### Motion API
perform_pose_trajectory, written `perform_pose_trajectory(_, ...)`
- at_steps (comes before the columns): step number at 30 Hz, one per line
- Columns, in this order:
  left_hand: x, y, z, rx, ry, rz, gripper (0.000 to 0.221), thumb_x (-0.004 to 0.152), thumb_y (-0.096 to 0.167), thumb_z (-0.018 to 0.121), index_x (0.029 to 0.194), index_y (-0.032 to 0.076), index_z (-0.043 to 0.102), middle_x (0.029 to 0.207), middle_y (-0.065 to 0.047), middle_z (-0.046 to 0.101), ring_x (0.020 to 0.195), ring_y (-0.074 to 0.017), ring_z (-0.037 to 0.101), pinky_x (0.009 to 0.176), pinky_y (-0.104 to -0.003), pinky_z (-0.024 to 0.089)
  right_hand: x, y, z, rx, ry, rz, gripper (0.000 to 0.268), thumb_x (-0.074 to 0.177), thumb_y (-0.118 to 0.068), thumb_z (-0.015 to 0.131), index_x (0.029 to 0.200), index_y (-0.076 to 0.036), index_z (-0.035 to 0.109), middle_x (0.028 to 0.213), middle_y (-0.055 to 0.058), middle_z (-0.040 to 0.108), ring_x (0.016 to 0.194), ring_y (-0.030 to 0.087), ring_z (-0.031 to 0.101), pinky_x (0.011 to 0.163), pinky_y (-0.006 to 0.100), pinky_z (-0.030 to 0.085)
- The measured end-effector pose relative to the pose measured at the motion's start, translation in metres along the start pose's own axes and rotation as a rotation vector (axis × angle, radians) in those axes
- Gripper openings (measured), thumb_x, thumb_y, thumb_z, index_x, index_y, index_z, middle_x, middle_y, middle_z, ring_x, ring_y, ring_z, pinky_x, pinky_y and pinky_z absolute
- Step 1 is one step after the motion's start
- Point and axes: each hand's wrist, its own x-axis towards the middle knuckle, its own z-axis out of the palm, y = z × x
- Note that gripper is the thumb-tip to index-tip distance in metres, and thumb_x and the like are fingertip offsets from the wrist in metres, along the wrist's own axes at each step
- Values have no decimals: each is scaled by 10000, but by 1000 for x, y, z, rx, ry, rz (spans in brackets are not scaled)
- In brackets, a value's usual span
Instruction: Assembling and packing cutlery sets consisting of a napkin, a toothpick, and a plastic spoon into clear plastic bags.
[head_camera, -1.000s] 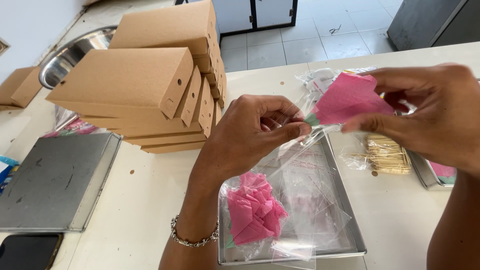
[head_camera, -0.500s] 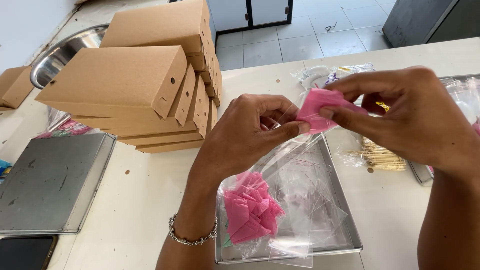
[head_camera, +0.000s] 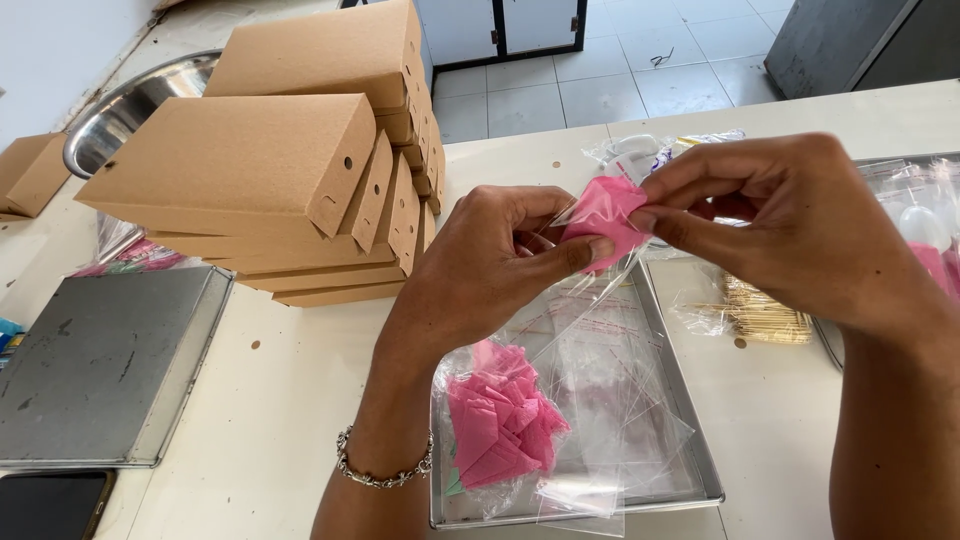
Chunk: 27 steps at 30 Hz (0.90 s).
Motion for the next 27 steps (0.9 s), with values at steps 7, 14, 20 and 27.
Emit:
perform_pose_trajectory(7,-1,1,-2,-85,-6,4,328,691,393,556,622,72,555,541,54,371,482,-40,272,428,-191,216,0,5,-5,-45,55,-89,70,769,-52,634,838,-53,623,729,6,514,602,103,334,509,200,293)
perform_pose_trajectory(14,-2,-1,-6,-83,-41,-18,341,681,412,556,579,95,486,508,53,336,461,-41,266,415,-195,204,-1,14,-15,-9,-102,-352,136,743,-12,557,870,-24,605,894,74,564,1051,190,491,771,277,422)
perform_pose_trajectory(20,-2,-2,-7,-96,-50,61,292,731,342,563,596,91,497,536,59,320,483,-42,256,426,-194,206,1,13,-14,-52,-138,-306,177,740,-37,543,897,-42,622,1000,110,545,1023,173,519,786,267,427)
perform_pose_trajectory(27,0,-2,-7,-79,-66,31,292,720,355,559,629,79,541,544,56,352,497,-46,264,437,-190,223,3,17,-13,-77,-215,-297,168,696,-83,592,860,-60,620,1000,78,573,978,144,542,783,255,419)
